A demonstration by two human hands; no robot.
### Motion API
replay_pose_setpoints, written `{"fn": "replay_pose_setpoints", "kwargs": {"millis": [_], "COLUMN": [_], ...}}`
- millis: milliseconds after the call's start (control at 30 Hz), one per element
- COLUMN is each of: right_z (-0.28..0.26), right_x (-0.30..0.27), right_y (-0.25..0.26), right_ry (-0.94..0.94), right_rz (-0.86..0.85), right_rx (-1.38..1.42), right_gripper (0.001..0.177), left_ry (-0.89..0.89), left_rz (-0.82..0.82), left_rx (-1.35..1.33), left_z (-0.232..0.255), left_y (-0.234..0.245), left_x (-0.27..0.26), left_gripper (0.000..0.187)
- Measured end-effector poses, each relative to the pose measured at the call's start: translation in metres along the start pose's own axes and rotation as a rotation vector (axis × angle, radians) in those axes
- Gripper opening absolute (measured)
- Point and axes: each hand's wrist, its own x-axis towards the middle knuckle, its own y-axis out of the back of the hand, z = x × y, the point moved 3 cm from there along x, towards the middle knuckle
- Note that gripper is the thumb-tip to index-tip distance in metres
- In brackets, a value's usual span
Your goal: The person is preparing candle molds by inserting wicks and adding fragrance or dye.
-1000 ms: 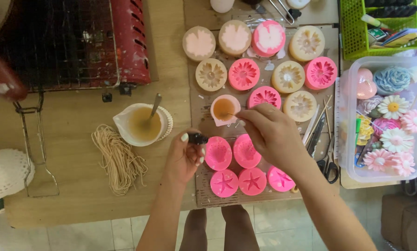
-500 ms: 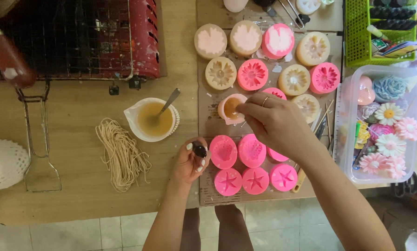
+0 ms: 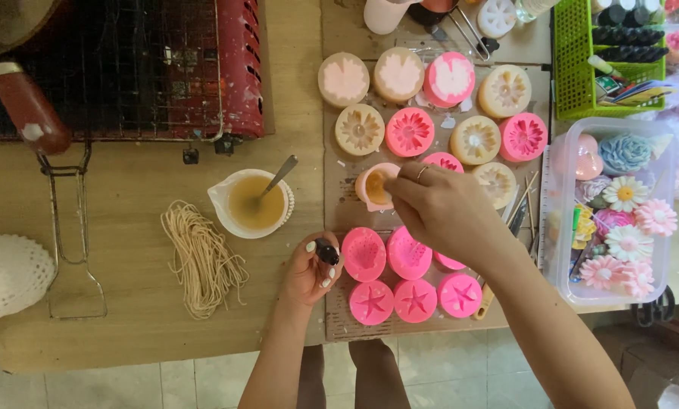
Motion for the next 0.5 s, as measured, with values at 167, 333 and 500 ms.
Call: {"fn": "replay_pose_setpoints", "kwargs": {"millis": [167,333,500], "right_z": [-0.002,0.000,0.003], "right_x": [0.002,0.000,-0.008], "right_y": [0.000,-0.001,0.011], "right_ry": [-0.016,-0.015,-0.023], "right_rz": [0.011,-0.072,-0.051], "right_rx": [-0.014,0.003,0.073], "right_gripper": [0.016,0.015,0.017], "left_ry": [-0.002,-0.008,-0.020], "left_rz": [0.011,0.033,0.029], "left_rx": [0.025,0.032,0.041], "left_z": [0.000,-0.001,-0.001], "left_y": [-0.001,0.000,-0.003], "left_x": [0.000,-0.001,-0.001], "left_gripper": [0.041,0.042,0.042]}}
